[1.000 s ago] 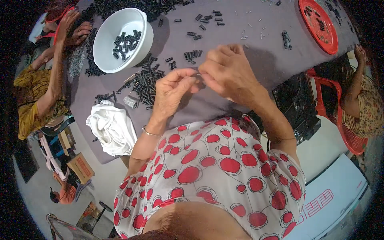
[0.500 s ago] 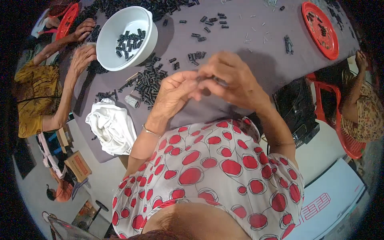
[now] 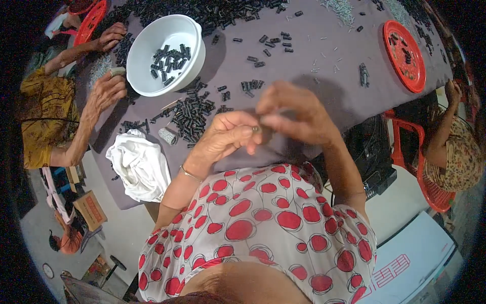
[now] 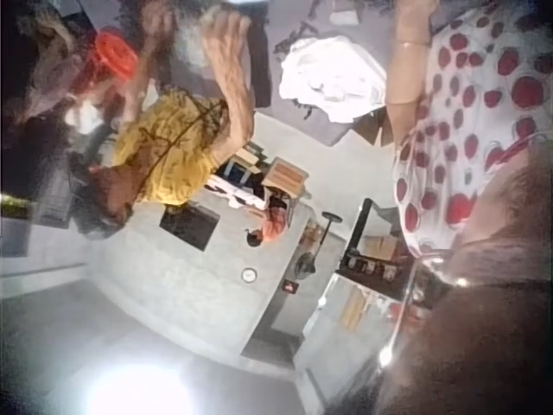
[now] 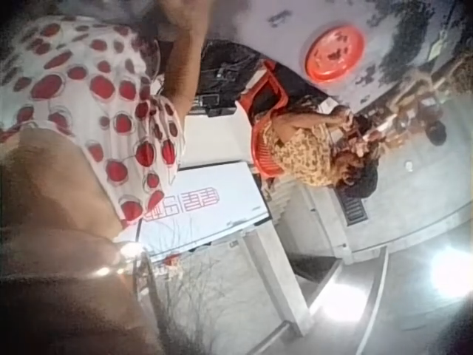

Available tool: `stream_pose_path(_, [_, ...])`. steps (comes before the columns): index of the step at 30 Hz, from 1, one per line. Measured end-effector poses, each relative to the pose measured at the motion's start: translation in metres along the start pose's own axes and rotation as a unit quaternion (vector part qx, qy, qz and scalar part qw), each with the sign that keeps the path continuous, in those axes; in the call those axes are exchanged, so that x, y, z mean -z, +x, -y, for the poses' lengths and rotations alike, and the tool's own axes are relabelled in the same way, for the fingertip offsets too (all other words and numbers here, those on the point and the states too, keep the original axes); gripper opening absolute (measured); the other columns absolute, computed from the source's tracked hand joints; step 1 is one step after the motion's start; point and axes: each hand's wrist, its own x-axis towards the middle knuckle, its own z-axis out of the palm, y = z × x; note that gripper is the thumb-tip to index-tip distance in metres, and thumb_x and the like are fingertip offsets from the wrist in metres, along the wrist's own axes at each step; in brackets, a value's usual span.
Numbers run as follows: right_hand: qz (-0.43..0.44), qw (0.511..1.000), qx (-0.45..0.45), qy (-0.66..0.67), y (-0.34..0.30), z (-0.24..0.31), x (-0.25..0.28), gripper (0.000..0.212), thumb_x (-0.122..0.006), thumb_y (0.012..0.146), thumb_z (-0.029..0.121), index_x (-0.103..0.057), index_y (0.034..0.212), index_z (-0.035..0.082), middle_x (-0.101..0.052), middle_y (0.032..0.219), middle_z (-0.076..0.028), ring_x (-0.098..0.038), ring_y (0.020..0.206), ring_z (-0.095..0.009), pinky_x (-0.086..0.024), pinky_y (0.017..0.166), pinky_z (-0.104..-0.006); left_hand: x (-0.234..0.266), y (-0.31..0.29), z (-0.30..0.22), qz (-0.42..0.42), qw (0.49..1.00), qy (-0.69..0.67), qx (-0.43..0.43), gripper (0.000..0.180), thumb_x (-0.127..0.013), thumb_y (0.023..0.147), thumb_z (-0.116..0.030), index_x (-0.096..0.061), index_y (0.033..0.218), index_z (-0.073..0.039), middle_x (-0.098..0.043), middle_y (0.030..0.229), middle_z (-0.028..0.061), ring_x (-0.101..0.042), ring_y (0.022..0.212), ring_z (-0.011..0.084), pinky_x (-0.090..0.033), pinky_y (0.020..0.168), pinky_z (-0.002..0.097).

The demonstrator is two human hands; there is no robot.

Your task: Assembling small black plastic components by hand at a workbench.

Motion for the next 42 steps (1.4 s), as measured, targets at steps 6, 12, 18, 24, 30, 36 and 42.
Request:
stream_pose_path(6, [-0.074,0.988,0.004,-0.138,0.02,-0.044,0.001,0.016,-0.065,0.071,0.005,-0.059,0.086,0.005,-0.057,0.083,-0.008,-0.055,0.075,-0.025,-0.045,0.068,-0.0331,-0.003,0.001,-0.001,-0.028,0.999,-0.006,-0.015,0.016,-0.056,0.087,-0.009,-0.059,0.099,0.001,-0.062,0.087,0.012,-0.059,0.07,0.0148,-0.051,0.061,0.0264])
stream_pose_path(12, [0.012,0.966,0.019,-0.259,0.031,-0.056,0.004,0.02,-0.065,0.068,0.0,-0.059,0.087,0.003,-0.056,0.083,-0.007,-0.054,0.079,-0.025,-0.044,0.069,-0.0335,-0.002,0.001,-0.001,-0.038,0.999,0.006,-0.019,0.017,-0.056,0.088,-0.01,-0.057,0.1,0.002,-0.063,0.085,0.0107,-0.061,0.069,0.0128,-0.051,0.062,0.0249])
stream_pose_path(18, [0.031,0.951,0.024,-0.308,0.03,-0.054,0.003,0.016,-0.062,0.071,0.006,-0.059,0.087,0.008,-0.054,0.083,-0.008,-0.052,0.083,-0.028,-0.043,0.071,-0.0386,0.0,0.002,0.001,-0.059,0.998,0.003,-0.03,0.019,-0.056,0.088,-0.01,-0.057,0.101,0.002,-0.063,0.085,0.01,-0.06,0.067,0.0124,-0.051,0.062,0.0244])
stream_pose_path(24, [-0.083,0.988,-0.005,-0.132,0.015,-0.028,-0.006,0.013,-0.061,0.074,0.002,-0.057,0.087,0.003,-0.06,0.078,-0.007,-0.057,0.067,-0.022,-0.045,0.06,-0.0293,0.001,0.002,-0.003,-0.112,0.991,0.0,-0.066,0.019,-0.056,0.088,-0.011,-0.057,0.101,0.003,-0.063,0.084,0.01,-0.06,0.067,0.0117,-0.051,0.062,0.0237])
stream_pose_path(30, [-0.085,0.993,-0.063,-0.053,0.01,0.0,-0.011,0.011,-0.061,0.075,0.001,-0.058,0.086,0.001,-0.059,0.071,-0.004,-0.053,0.061,-0.01,-0.043,0.057,-0.0244,0.001,0.003,-0.002,-0.149,0.983,0.041,-0.097,0.02,-0.057,0.088,-0.01,-0.057,0.102,0.004,-0.063,0.084,0.0101,-0.059,0.067,0.0117,-0.051,0.063,0.024])
stream_pose_path(36, [-0.118,0.988,-0.084,-0.051,0.006,0.007,-0.018,0.011,-0.062,0.075,0.001,-0.058,0.086,0.001,-0.059,0.072,-0.005,-0.054,0.063,-0.011,-0.044,0.057,-0.0245,-0.003,0.004,-0.002,-0.144,0.982,0.056,-0.111,0.019,-0.057,0.087,-0.01,-0.057,0.102,0.002,-0.063,0.085,0.0096,-0.059,0.067,0.0123,-0.05,0.063,0.0239])
stream_pose_path(42, [-0.119,0.986,-0.034,-0.111,0.007,0.011,-0.022,0.011,-0.062,0.075,0.001,-0.059,0.085,0.002,-0.059,0.075,-0.006,-0.057,0.063,-0.017,-0.046,0.058,-0.0271,-0.001,0.004,0.003,-0.148,0.978,0.075,-0.124,0.018,-0.057,0.087,-0.009,-0.057,0.102,0.001,-0.063,0.087,0.0093,-0.059,0.067,0.0121,-0.049,0.062,0.0227])
